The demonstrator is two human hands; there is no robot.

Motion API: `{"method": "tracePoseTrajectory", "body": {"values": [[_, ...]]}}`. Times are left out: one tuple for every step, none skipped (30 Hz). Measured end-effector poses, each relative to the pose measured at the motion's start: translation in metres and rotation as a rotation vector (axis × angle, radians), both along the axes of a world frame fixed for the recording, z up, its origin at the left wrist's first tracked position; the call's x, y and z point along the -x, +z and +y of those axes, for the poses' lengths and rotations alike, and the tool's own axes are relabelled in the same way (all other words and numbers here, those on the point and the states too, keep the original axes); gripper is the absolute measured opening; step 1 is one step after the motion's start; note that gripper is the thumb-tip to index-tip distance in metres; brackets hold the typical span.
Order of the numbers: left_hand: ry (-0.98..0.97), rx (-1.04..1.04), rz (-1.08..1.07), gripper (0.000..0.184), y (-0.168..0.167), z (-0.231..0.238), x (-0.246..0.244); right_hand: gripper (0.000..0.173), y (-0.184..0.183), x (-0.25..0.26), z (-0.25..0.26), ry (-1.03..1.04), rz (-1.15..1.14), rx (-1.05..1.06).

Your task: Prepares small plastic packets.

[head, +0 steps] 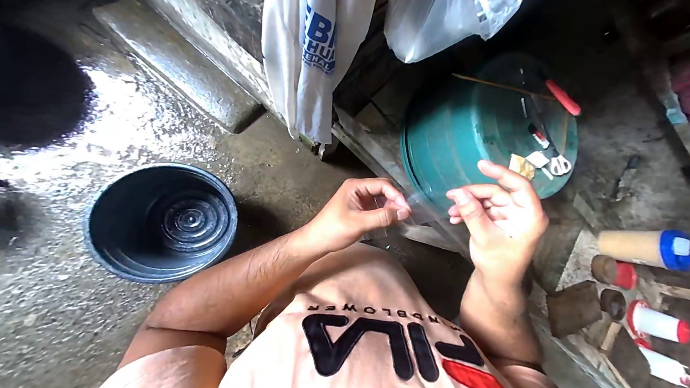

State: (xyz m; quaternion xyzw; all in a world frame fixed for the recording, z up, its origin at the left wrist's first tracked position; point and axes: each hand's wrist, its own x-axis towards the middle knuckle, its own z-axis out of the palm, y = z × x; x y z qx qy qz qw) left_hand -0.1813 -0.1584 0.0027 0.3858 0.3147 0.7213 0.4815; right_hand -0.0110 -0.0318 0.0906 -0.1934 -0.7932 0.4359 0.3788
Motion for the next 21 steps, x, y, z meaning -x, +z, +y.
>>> {"method": "tracePoseTrajectory", "body": {"values": [[-0.004,0.001,-0.009,0.006,0.000,-0.001,0.000,0.044,0.000,0.000,0.000,-0.001,0.001,-0.001],[-0.009,0.002,-0.014,0.006,0.001,-0.001,-0.001,0.044,0.000,-0.001,0.000,-0.001,0.002,-0.003],[-0.012,0.003,-0.017,0.007,0.001,-0.002,-0.001,0.045,0.000,-0.001,0.000,-0.001,0.002,-0.006],[-0.013,0.005,-0.018,0.007,0.002,-0.003,-0.001,0.045,0.000,-0.001,0.000,0.000,0.002,-0.008],[-0.014,0.003,-0.020,0.007,0.002,-0.003,-0.001,0.045,-0.001,-0.001,0.001,-0.001,0.000,-0.011],[-0.014,0.001,-0.022,0.006,0.002,-0.004,-0.001,0.045,-0.001,-0.001,0.001,-0.003,-0.003,-0.010],[-0.014,0.001,-0.023,0.006,0.003,-0.005,-0.001,0.045,-0.001,-0.001,0.001,-0.004,-0.003,-0.005],[-0.013,0.004,-0.022,0.006,0.003,-0.005,-0.001,0.045,-0.001,-0.002,0.001,-0.005,-0.005,0.002],[-0.011,0.011,-0.017,0.006,0.003,-0.006,-0.001,0.045,-0.001,-0.002,0.001,-0.007,-0.002,0.005],[-0.007,0.021,-0.013,0.007,0.002,-0.007,-0.002,0.045,0.000,-0.002,0.001,-0.008,0.001,0.004],[-0.007,0.026,-0.012,0.007,0.002,-0.007,-0.002,0.045,0.001,-0.003,0.001,-0.010,0.003,0.002],[-0.006,0.020,-0.016,0.007,0.001,-0.007,-0.001,0.045,0.001,-0.003,0.002,-0.014,0.002,-0.001],[-0.007,0.008,-0.023,0.006,0.001,-0.007,-0.001,0.046,0.002,-0.004,0.003,-0.017,0.002,-0.005],[-0.005,0.000,-0.028,0.006,0.001,-0.008,-0.001,0.046,0.002,-0.004,0.003,-0.019,0.002,-0.009],[-0.004,-0.002,-0.027,0.006,0.001,-0.009,0.000,0.046,0.001,-0.005,0.004,-0.020,0.005,-0.012],[-0.004,0.002,-0.025,0.006,0.001,-0.010,0.000,0.046,0.001,-0.005,0.004,-0.021,0.009,-0.012],[-0.001,0.010,-0.022,0.006,0.001,-0.011,0.000,0.046,0.001,-0.005,0.004,-0.025,0.011,-0.013],[0.003,0.014,-0.020,0.006,0.001,-0.011,0.000,0.045,0.001,-0.005,0.004,-0.029,0.007,-0.012],[0.005,0.017,-0.017,0.006,0.001,-0.012,0.000,0.045,0.002,-0.006,0.004,-0.032,0.004,-0.010],[0.008,0.018,-0.016,0.006,0.001,-0.013,0.000,0.045,0.002,-0.006,0.004,-0.034,0.002,-0.009],[0.010,0.017,-0.017,0.006,0.000,-0.013,0.000,0.046,0.002,-0.006,0.004,-0.035,0.004,-0.009]]}}
